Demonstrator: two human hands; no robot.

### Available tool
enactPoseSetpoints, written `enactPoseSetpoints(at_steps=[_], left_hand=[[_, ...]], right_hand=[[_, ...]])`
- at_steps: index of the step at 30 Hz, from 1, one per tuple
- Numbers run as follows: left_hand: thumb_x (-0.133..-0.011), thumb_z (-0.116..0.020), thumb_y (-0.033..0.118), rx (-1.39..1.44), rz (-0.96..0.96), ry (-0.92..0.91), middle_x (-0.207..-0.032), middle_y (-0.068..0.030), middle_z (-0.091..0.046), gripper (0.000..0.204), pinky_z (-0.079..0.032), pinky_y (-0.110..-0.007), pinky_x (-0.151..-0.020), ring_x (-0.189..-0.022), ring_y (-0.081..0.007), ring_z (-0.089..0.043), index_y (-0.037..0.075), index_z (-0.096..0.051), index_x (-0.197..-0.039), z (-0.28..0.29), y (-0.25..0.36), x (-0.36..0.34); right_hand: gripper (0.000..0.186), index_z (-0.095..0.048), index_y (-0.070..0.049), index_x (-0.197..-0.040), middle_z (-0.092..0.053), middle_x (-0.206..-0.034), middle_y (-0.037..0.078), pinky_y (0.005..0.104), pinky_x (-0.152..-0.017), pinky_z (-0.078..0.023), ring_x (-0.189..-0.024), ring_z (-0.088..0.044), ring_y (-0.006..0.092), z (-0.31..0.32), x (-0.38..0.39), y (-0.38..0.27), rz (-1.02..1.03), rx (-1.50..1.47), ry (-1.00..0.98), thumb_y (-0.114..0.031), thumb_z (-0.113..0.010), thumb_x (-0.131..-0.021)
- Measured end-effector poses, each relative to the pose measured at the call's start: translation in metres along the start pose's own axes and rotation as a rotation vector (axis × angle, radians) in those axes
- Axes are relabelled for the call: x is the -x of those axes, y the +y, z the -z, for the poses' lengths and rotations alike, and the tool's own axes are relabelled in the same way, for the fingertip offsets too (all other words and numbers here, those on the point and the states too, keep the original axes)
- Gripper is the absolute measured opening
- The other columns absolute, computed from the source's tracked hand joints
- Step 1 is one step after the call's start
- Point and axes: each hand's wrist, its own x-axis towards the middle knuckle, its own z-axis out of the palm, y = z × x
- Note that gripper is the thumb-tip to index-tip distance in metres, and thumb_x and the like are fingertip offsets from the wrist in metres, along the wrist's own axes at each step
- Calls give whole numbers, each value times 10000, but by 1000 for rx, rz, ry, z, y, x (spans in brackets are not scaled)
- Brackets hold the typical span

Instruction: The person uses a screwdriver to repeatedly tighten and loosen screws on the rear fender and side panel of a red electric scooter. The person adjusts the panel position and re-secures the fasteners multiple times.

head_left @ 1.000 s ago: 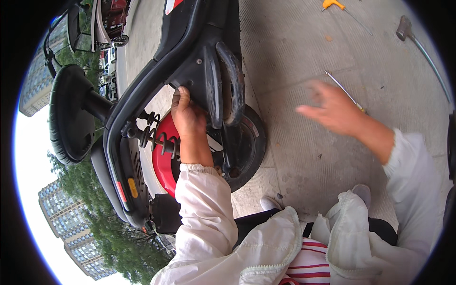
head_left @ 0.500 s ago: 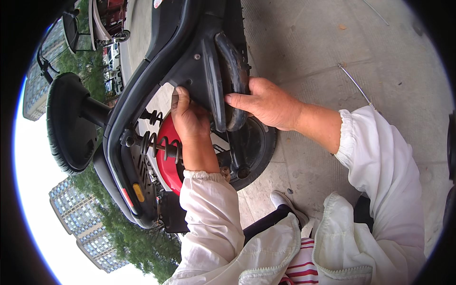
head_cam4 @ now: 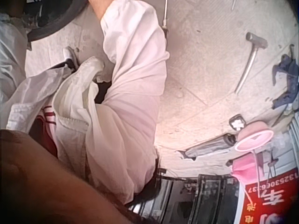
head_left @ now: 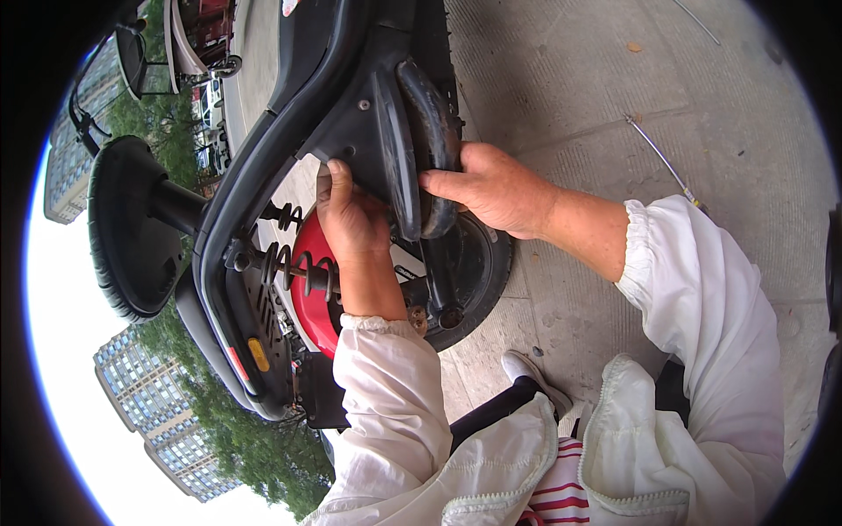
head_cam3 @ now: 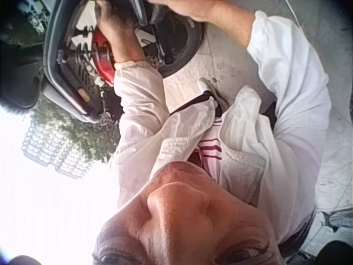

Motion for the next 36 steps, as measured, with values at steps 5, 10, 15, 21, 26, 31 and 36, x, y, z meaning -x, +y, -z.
enactPoseSetpoints(at_steps=[5,10,15,21,26,31,36], left_hand=[[-1036,-525,260,33,76,-17,-1209,-128,-652,385,-541,-367,-926,-1052,-232,-661,-23,-524,-1296,4,1,4],[-1041,-514,275,39,153,-5,-1191,-134,-656,407,-560,-369,-876,-1018,-233,-672,-31,-516,-1310,-4,9,7],[-1048,-506,288,-84,161,81,-945,-65,-681,386,-502,-245,-573,-675,-115,-622,-24,-537,-1274,-1,10,9],[-1048,-502,301,-230,125,163,-1223,-137,-632,397,-541,-387,-913,-1081,-256,-638,18,-510,-1327,-4,8,16],[-1056,-486,257,-205,101,105,-1226,-141,-621,380,-549,-395,-920,-1080,-259,-638,14,-466,-1347,-3,7,23],[-1057,-481,260,-158,109,52,-1225,-144,-615,370,-553,-412,-922,-1081,-264,-638,30,-454,-1345,4,6,23],[-1049,-501,226,-146,89,40,-1259,-113,-623,362,-542,-347,-931,-1113,-226,-635,17,-490,-1345,0,6,25]], right_hand=[[256,-645,33,-1114,-659,-962,24,260,-764,-493,-848,-588,82,-8,4,-7,-17,160,45,-165,-574,-968],[274,-628,61,-841,-580,-682,51,329,-614,-452,-648,-522,119,-14,4,-9,3,297,185,-208,-597,-885],[352,-599,72,-701,-551,-581,78,373,-561,-443,-578,-525,150,-12,2,-3,64,278,196,-243,-616,-857],[426,-581,50,-662,-559,-578,86,380,-563,-456,-572,-543,163,-8,1,-3,84,330,185,-308,-620,-891],[511,-600,45,-764,-593,-639,92,358,-564,-469,-583,-552,159,-13,1,1,90,309,277,-431,-598,-949],[472,-635,29,-968,-608,-768,26,307,-652,-474,-706,-550,106,-13,8,-15,-69,256,157,-436,-564,-995],[376,-652,-2,-1044,-640,-852,9,285,-727,-489,-795,-579,93,-19,9,-21,61,176,49,-362,-677,-939]])
